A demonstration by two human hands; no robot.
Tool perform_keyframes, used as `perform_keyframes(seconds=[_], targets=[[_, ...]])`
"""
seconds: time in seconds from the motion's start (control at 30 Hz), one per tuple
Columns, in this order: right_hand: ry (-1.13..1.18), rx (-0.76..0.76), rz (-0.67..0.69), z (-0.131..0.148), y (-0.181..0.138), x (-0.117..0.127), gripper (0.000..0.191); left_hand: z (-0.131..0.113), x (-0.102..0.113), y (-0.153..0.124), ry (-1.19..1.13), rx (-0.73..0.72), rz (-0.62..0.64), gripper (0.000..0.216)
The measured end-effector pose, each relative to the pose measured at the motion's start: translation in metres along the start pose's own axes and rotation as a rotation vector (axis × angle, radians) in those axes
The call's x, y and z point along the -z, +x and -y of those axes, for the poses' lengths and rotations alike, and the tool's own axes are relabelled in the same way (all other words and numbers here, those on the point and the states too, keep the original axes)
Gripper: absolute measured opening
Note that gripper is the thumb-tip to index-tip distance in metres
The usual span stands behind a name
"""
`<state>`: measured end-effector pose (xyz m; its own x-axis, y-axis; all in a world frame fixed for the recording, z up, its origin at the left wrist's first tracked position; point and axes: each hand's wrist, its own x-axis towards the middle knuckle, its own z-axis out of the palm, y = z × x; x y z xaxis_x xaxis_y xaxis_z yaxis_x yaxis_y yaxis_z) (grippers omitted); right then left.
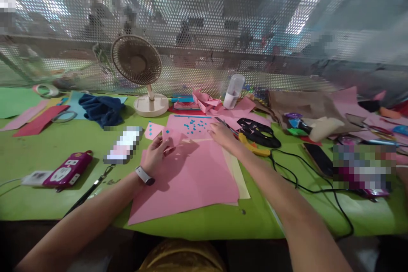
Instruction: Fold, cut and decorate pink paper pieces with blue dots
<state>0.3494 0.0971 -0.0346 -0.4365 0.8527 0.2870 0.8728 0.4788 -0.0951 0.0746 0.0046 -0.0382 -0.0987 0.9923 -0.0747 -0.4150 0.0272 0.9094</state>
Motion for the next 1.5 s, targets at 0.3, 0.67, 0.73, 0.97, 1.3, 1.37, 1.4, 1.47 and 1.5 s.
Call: perform_keyframes(seconds=[0.3, 0.67, 0.73, 0.97, 1.3, 1.37, 1.4, 1.47, 1.5], targets=[[-0.039, -0.002, 0.056, 0.018, 0.055, -0.045, 0.047, 0.0, 0.002, 0.002, 0.007, 0.002, 0.007, 0.041], [-0.082, 0.108, 0.122, 0.031, 0.071, -0.061, 0.054, -0.003, -0.003, -0.004, -0.001, -0.007, 0.009, 0.041], [-0.085, 0.158, 0.141, 0.034, 0.069, -0.06, 0.047, -0.003, -0.002, -0.003, -0.003, -0.003, 0.016, 0.041], [-0.059, 0.198, 0.149, 0.03, 0.044, -0.044, 0.039, -0.003, -0.003, -0.002, 0.008, 0.02, 0.018, 0.044], [-0.041, 0.023, 0.029, 0.021, 0.053, -0.04, 0.026, 0.001, -0.002, -0.002, 0.012, 0.012, 0.012, 0.039], [-0.04, 0.007, 0.024, 0.02, 0.061, -0.045, 0.024, 0.002, -0.002, -0.002, 0.013, 0.015, 0.01, 0.038], [-0.041, 0.005, 0.025, 0.02, 0.065, -0.047, 0.024, 0.002, -0.002, -0.002, 0.015, 0.02, 0.01, 0.038], [-0.048, 0.008, 0.033, 0.02, 0.069, -0.048, 0.022, 0.003, -0.002, -0.001, 0.015, 0.028, 0.006, 0.037], [-0.054, 0.011, 0.039, 0.02, 0.071, -0.048, 0.02, 0.003, -0.002, -0.001, 0.014, 0.03, 0.004, 0.037]])
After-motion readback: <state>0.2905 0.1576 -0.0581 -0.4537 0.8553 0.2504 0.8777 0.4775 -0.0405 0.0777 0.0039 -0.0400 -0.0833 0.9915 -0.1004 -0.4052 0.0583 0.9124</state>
